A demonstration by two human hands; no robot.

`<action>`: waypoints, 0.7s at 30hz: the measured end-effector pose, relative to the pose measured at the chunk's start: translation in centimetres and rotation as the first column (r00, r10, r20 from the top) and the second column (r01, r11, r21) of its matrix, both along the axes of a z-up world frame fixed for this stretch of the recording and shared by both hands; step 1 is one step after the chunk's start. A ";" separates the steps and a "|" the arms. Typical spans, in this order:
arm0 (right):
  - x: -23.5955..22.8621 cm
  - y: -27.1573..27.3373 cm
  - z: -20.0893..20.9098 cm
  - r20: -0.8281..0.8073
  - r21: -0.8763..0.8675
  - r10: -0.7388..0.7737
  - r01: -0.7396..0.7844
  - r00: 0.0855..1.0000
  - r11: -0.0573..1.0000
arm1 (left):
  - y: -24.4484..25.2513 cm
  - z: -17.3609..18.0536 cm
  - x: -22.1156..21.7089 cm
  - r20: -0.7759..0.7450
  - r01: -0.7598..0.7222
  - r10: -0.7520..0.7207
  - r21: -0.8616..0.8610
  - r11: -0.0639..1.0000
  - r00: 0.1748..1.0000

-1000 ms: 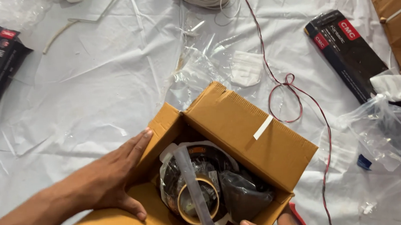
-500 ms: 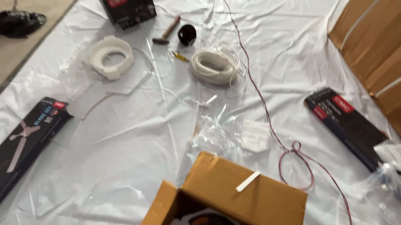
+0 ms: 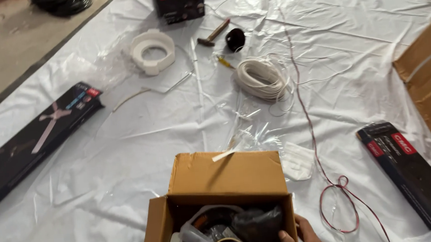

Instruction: Unpack a new ceiling fan motor and remove protective plastic packaging using pliers.

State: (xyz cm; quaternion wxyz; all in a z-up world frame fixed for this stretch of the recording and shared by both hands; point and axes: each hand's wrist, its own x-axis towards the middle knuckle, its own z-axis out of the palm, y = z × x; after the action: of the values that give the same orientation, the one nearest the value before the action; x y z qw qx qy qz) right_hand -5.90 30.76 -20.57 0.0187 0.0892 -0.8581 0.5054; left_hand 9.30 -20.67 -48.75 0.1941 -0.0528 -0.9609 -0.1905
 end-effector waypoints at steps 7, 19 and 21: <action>-2.8 -7.2 17.5 -0.541 0.552 0.420 -0.070 0.729 0.831 | 3.9 -1.0 6.0 0.130 -0.183 0.162 0.177 0.967 0.978; -4.5 -2.2 16.8 -0.371 0.552 0.524 -0.272 0.766 0.788 | 16.6 53.0 -7.2 0.219 0.401 -0.342 -0.349 0.847 0.914; -4.5 -1.9 15.6 -0.277 0.534 0.551 -0.351 0.787 0.769 | 16.6 54.8 -6.6 0.222 0.413 -0.353 -0.349 0.841 0.909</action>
State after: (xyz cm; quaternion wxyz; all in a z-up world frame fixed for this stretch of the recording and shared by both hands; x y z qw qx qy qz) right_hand -10.38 28.85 -5.01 0.0556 0.4055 -0.8782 0.2474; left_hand 2.75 -4.09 6.04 0.0652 -0.2670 -0.9609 -0.0345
